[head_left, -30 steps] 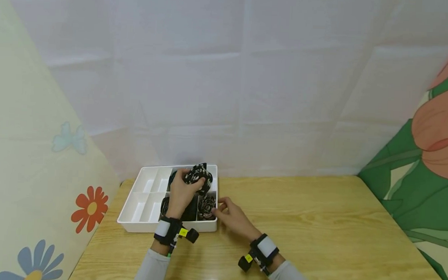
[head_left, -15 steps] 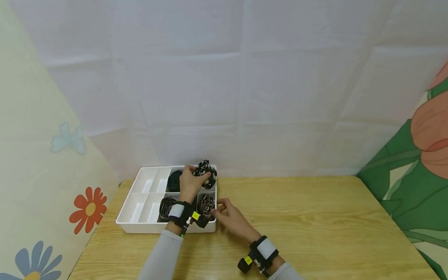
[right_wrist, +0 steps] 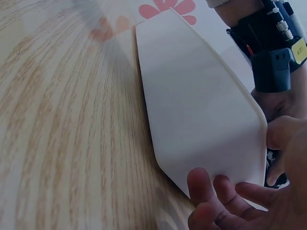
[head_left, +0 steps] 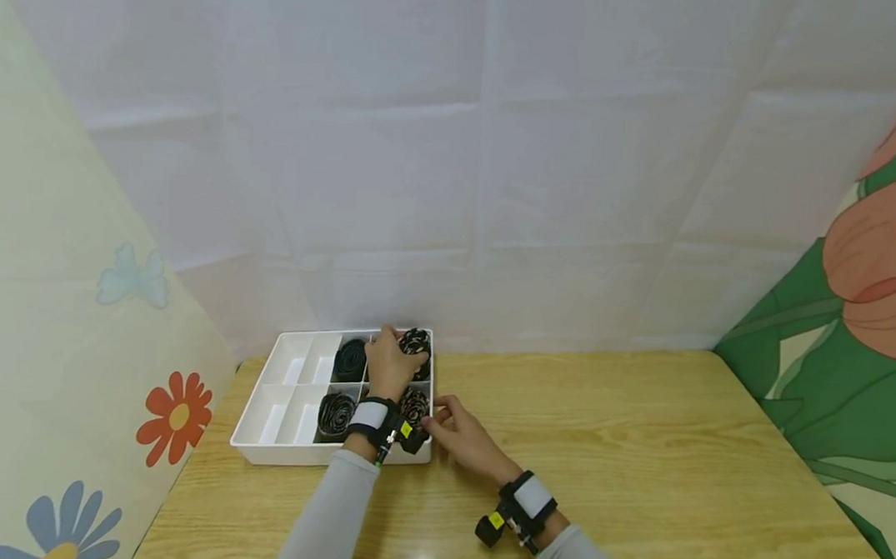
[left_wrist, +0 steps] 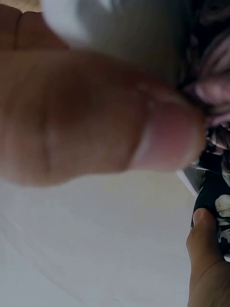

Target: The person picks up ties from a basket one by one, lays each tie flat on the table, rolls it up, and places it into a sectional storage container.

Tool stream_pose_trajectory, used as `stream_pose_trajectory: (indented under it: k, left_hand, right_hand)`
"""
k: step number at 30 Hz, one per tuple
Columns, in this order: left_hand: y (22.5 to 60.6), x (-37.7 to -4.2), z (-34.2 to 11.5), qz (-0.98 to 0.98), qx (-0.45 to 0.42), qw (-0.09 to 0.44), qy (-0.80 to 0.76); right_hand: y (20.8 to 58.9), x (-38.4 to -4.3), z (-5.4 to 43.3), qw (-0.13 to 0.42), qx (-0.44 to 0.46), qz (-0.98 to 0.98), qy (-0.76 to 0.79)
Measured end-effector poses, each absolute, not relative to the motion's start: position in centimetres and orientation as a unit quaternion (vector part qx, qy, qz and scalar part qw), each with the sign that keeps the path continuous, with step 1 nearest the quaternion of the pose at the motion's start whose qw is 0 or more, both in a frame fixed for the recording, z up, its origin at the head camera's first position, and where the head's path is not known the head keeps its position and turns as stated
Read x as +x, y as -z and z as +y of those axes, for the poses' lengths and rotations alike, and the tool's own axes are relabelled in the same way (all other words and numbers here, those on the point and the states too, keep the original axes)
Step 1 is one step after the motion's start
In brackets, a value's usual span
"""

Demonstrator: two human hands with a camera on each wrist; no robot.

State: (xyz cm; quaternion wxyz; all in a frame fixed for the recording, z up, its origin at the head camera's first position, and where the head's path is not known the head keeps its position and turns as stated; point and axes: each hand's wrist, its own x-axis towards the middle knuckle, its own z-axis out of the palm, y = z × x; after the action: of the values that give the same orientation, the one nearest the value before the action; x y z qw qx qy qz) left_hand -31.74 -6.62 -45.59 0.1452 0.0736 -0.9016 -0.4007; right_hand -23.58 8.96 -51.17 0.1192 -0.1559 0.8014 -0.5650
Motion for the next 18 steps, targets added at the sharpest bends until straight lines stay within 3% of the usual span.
stream_pose_trajectory:
  k: [5,18]
  left_hand:
    - [45.80,-31.61,-6.51,-0.920,0.037,0.152,0.359]
    - [45.49,-31.06,-7.26,-0.948,-0.039,0.103,0.299]
  right_hand:
    - [51.06,-23.43,9.03,0.120,-0.158,0.798,0.569]
    - [51.00,-23.23,9.03,0.124,-0.161,0.792,0.576]
